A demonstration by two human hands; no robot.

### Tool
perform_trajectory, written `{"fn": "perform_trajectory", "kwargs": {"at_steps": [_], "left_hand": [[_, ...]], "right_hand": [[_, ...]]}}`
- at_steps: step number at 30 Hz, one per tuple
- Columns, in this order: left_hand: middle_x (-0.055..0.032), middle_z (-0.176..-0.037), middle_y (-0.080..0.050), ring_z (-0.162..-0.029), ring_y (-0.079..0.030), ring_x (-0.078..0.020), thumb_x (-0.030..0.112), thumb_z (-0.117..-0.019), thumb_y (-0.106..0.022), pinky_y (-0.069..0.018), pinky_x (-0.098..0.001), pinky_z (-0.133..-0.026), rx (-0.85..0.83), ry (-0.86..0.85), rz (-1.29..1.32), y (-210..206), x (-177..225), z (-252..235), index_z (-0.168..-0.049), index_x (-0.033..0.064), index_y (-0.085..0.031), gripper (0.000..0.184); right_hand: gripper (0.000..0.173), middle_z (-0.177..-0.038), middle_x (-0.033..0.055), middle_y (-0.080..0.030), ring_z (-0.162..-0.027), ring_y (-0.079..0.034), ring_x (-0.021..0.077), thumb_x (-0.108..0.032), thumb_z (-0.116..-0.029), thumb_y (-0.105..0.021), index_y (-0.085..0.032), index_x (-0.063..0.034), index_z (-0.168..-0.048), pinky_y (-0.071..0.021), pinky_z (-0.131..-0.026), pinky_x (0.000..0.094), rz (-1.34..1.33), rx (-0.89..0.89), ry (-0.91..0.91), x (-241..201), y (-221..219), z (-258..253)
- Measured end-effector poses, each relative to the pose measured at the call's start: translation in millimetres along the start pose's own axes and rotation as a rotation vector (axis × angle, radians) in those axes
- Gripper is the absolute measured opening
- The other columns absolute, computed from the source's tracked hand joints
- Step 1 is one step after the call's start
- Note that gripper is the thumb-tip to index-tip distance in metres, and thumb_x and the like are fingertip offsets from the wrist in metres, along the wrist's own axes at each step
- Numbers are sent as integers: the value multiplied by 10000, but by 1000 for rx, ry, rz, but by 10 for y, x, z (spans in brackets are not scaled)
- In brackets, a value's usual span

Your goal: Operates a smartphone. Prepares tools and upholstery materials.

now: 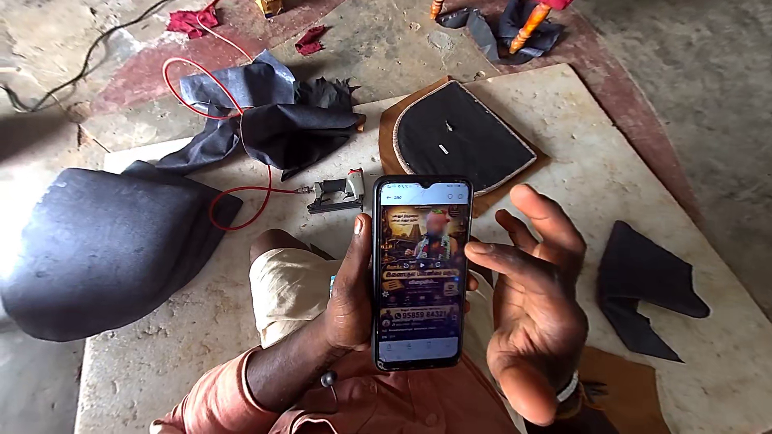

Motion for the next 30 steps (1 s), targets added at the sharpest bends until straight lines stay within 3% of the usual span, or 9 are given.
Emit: {"fn": "perform_trajectory", "kwargs": {"at_steps": [5,9,17,23,30], "left_hand": [[-175,-1287,-656,-1179,-660,-318,681,-997,-422,-537,-521,-1009,15,-13,1,-4,6,27,-1397,178,-578,661],[-115,-1271,-680,-1172,-673,-264,675,-1005,-405,-548,-496,-1008,48,-43,-25,-47,26,37,-1366,221,-610,616],[-185,-1284,-653,-1175,-661,-330,700,-996,-389,-542,-535,-999,27,-24,20,-19,-6,68,-1400,167,-570,692],[-118,-1262,-680,-1159,-676,-257,678,-1009,-386,-555,-482,-992,49,-51,-16,-69,21,88,-1368,216,-607,625],[-176,-1282,-654,-1170,-662,-308,695,-991,-412,-542,-514,-1003,36,-42,8,-25,6,119,-1395,158,-577,692]], "right_hand": [[702,-1646,-3,-300,-1534,-260,291,-838,-807,-577,-652,-372,-1326,-370,-1196,484,-25,-1,1,-11,-18,16],[706,-1646,0,-298,-1531,-262,289,-823,-812,-582,-647,-364,-1344,-369,-1197,475,-38,-12,-1,-22,-21,36],[697,-1647,6,-296,-1523,-278,290,-818,-823,-578,-641,-363,-1347,-396,-1176,460,-49,-23,3,-31,-14,74],[692,-1653,0,-297,-1524,-273,307,-826,-829,-558,-629,-383,-1355,-388,-1177,478,-52,-23,0,-25,-31,101],[700,-1653,13,-304,-1519,-276,332,-832,-837,-535,-632,-375,-1358,-386,-1171,510,-57,-29,9,-17,-53,114]]}}
Point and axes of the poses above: each hand's wrist, its own z-axis away from the middle knuckle, its own y-axis out of the back of the hand, x = y × z, the point moved 3 cm from there along -z, towards the middle knuckle
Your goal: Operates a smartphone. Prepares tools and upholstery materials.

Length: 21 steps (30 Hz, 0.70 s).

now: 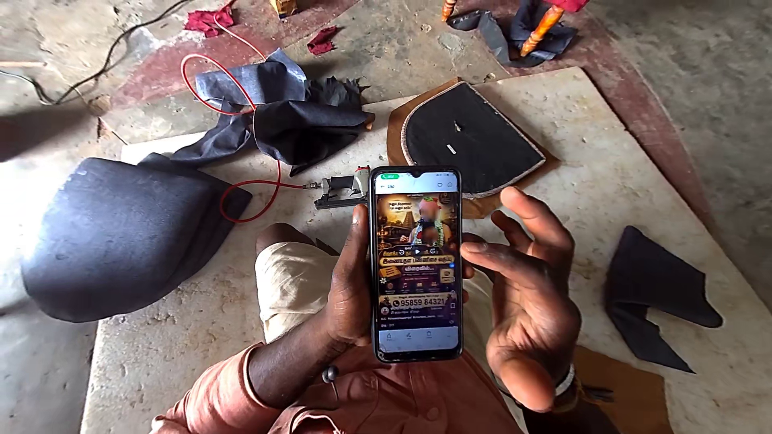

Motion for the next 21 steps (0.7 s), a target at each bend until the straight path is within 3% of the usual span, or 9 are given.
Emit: {"fn": "perform_trajectory", "kwargs": {"at_steps": [10,12,14,17,21], "left_hand": [[-153,-1278,-671,-1165,-674,-299,687,-1005,-383,-559,-513,-979,34,-36,-21,-11,17,13,-1374,180,-603,665],[-197,-1305,-638,-1178,-653,-341,700,-998,-381,-546,-541,-981,31,-32,-5,15,12,20,-1397,146,-573,709],[-142,-1266,-679,-1158,-678,-283,681,-1008,-388,-562,-498,-978,49,-55,-15,-7,25,20,-1364,182,-613,653],[-104,-1239,-699,-1144,-689,-242,641,-1029,-384,-567,-475,-979,46,-83,-21,-22,44,13,-1343,196,-631,598],[-147,-1273,-664,-1158,-668,-282,680,-1001,-408,-558,-500,-974,53,-67,-22,15,52,11,-1372,167,-601,662]], "right_hand": [[702,-1646,8,-316,-1513,-282,321,-836,-829,-543,-675,-338,-1306,-375,-1182,493,-21,-6,-2,9,-6,50],[706,-1641,26,-317,-1500,-305,329,-828,-833,-547,-676,-324,-1311,-414,-1159,483,-38,-12,-4,16,-8,73],[714,-1633,24,-323,-1480,-337,317,-836,-826,-547,-669,-335,-1319,-458,-1117,451,-38,-12,-8,26,-18,96],[717,-1640,13,-325,-1500,-313,316,-853,-827,-523,-664,-354,-1322,-419,-1152,471,-21,-20,-6,34,-25,137],[707,-1628,20,-348,-1485,-343,308,-847,-846,-500,-676,-348,-1315,-411,-1160,475,-42,-18,22,31,-44,160]]}}
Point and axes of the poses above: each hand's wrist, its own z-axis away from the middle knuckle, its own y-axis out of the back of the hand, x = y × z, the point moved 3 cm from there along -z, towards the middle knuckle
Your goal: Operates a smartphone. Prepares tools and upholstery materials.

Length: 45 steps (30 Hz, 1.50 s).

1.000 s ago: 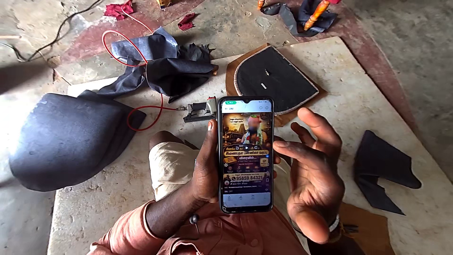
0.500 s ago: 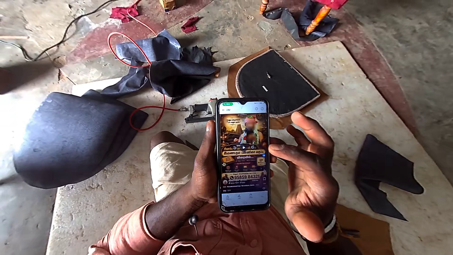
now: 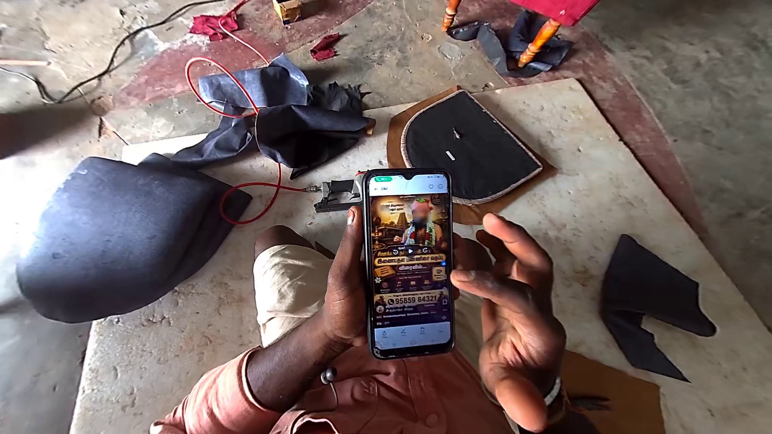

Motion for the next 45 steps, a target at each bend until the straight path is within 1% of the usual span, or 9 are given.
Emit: {"fn": "perform_trajectory", "kwargs": {"at_steps": [2,8,10,18,24,26,29,38,45], "left_hand": [[-169,-1287,-642,-1172,-651,-299,690,-991,-420,-549,-510,-978,4,3,0,32,6,-4,-1385,145,-582,692],[-173,-1290,-639,-1169,-653,-298,699,-995,-394,-556,-487,-969,16,-3,-1,16,42,-24,-1386,148,-579,701],[-194,-1292,-636,-1157,-656,-315,697,-999,-382,-557,-485,-967,15,-6,-13,-5,58,-40,-1388,127,-575,716],[-214,-1304,-625,-1150,-655,-358,729,-975,-393,-553,-533,-962,11,21,-10,5,79,-79,-1396,127,-569,756],[-217,-1314,-616,-1157,-650,-361,728,-970,-404,-549,-537,-967,8,20,12,22,85,-110,-1399,125,-565,757],[-218,-1303,-618,-1148,-651,-362,729,-976,-385,-552,-535,-960,15,7,2,30,88,-119,-1392,121,-567,759],[-213,-1299,-629,-1151,-658,-358,724,-983,-373,-557,-537,-957,27,-4,-6,28,103,-121,-1385,125,-578,750],[-187,-1289,-649,-1156,-667,-330,703,-1000,-361,-569,-525,-949,48,-28,-1,52,137,-106,-1379,143,-587,713],[-171,-1284,-649,-1166,-661,-301,691,-1005,-367,-563,-504,-958,40,-35,30,69,138,-117,-1376,134,-585,704]], "right_hand": [[702,-1627,27,-349,-1488,-340,310,-842,-854,-493,-669,-352,-1324,-404,-1165,476,0,-1,9,-5,-5,3],[697,-1622,38,-353,-1485,-345,299,-835,-852,-511,-688,-331,-1299,-410,-1163,451,-34,4,20,2,-31,4],[695,-1621,44,-358,-1490,-338,312,-836,-851,-512,-695,-330,-1292,-406,-1167,465,-33,5,24,12,-33,13],[623,-1590,34,-408,-1471,-371,323,-823,-869,-481,-713,-323,-1160,-388,-1166,497,6,45,34,39,-21,35],[606,-1588,31,-404,-1471,-370,323,-813,-872,-492,-703,-328,-1169,-394,-1170,494,-32,25,33,34,-48,65],[612,-1588,25,-403,-1482,-347,325,-819,-870,-488,-710,-330,-1164,-370,-1184,501,-39,17,36,39,-66,84],[615,-1582,22,-410,-1492,-329,325,-830,-868,-474,-714,-337,-1147,-344,-1196,515,-33,1,43,43,-90,102],[602,-1571,18,-422,-1503,-303,332,-840,-855,-486,-724,-320,-1045,-330,-1203,516,-39,-27,57,18,-135,119],[595,-1563,4,-433,-1503,-306,316,-840,-860,-476,-723,-326,-1033,-306,-1215,517,-21,-31,74,23,-153,124]]}}
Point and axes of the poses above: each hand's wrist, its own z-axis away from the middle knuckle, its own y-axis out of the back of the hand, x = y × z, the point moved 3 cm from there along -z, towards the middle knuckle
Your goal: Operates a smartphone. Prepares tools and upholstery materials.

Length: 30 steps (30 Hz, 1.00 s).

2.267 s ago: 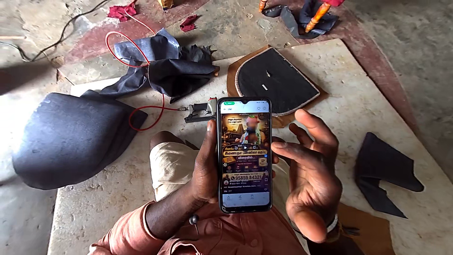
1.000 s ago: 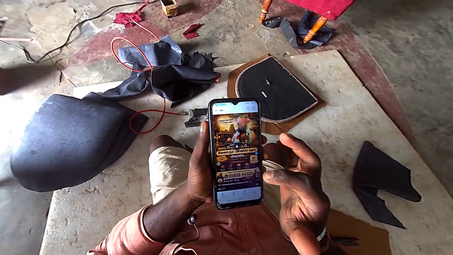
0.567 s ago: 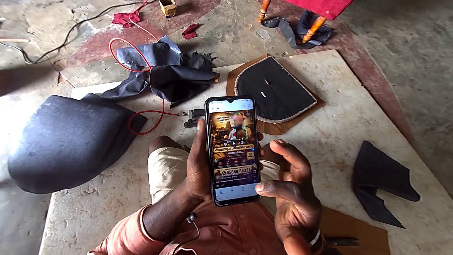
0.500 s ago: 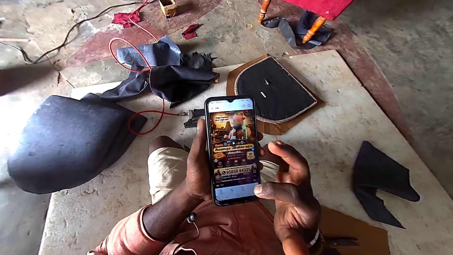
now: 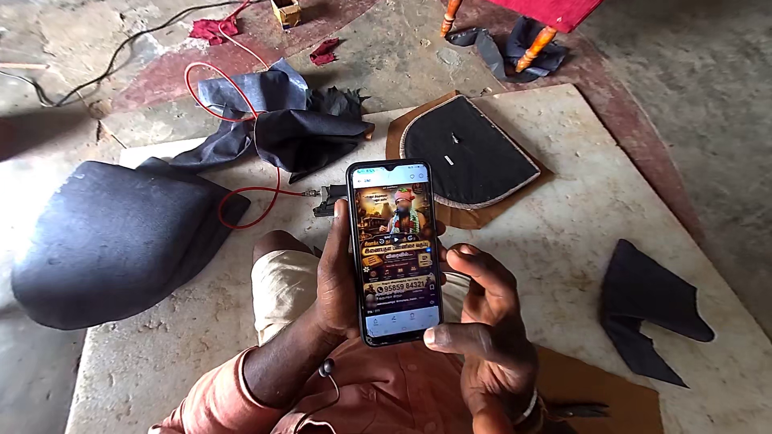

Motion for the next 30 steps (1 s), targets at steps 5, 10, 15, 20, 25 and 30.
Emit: {"fn": "perform_trajectory", "kwargs": {"at_steps": [5,10,15,20,25,30], "left_hand": [[-169,-1278,-653,-1155,-665,-299,698,-1004,-359,-567,-504,-949,4,-2,-14,-12,-8,-6,-1367,137,-592,707],[-184,-1293,-643,-1171,-656,-316,705,-998,-366,-557,-510,-964,0,10,-5,-27,-19,-4,-1376,135,-586,718],[-187,-1289,-647,-1162,-660,-318,728,-983,-368,-561,-515,-955,8,26,-25,-12,-19,3,-1375,136,-592,745],[-188,-1294,-642,-1165,-658,-320,708,-990,-383,-558,-510,-964,3,18,-14,-22,-22,9,-1382,128,-584,728],[-188,-1280,-654,-1150,-669,-311,718,-974,-415,-557,-503,-971,-4,40,-9,-14,-33,9,-1377,122,-598,743],[-189,-1292,-649,-1161,-664,-317,713,-977,-416,-556,-508,-975,-2,38,-19,-20,-25,10,-1372,123,-601,733]], "right_hand": [[595,-1557,5,-444,-1502,-307,326,-837,-865,-473,-730,-319,-1007,-324,-1205,513,-5,13,1,1,-12,7],[593,-1562,4,-441,-1507,-300,326,-837,-865,-477,-728,-319,-1009,-318,-1208,513,-6,7,5,4,-5,18],[585,-1556,2,-451,-1506,-307,320,-831,-870,-475,-723,-315,-992,-322,-1206,512,-9,15,11,3,-10,16],[586,-1546,-1,-461,-1500,-311,321,-833,-872,-468,-722,-318,-986,-316,-1206,515,-14,14,9,7,-20,28],[589,-1550,3,-450,-1501,-308,323,-845,-854,-488,-721,-316,-966,-332,-1200,503,5,11,12,14,-18,33],[589,-1547,-2,-458,-1503,-305,325,-844,-858,-478,-720,-318,-967,-326,-1202,506,6,20,17,19,-26,34]]}}
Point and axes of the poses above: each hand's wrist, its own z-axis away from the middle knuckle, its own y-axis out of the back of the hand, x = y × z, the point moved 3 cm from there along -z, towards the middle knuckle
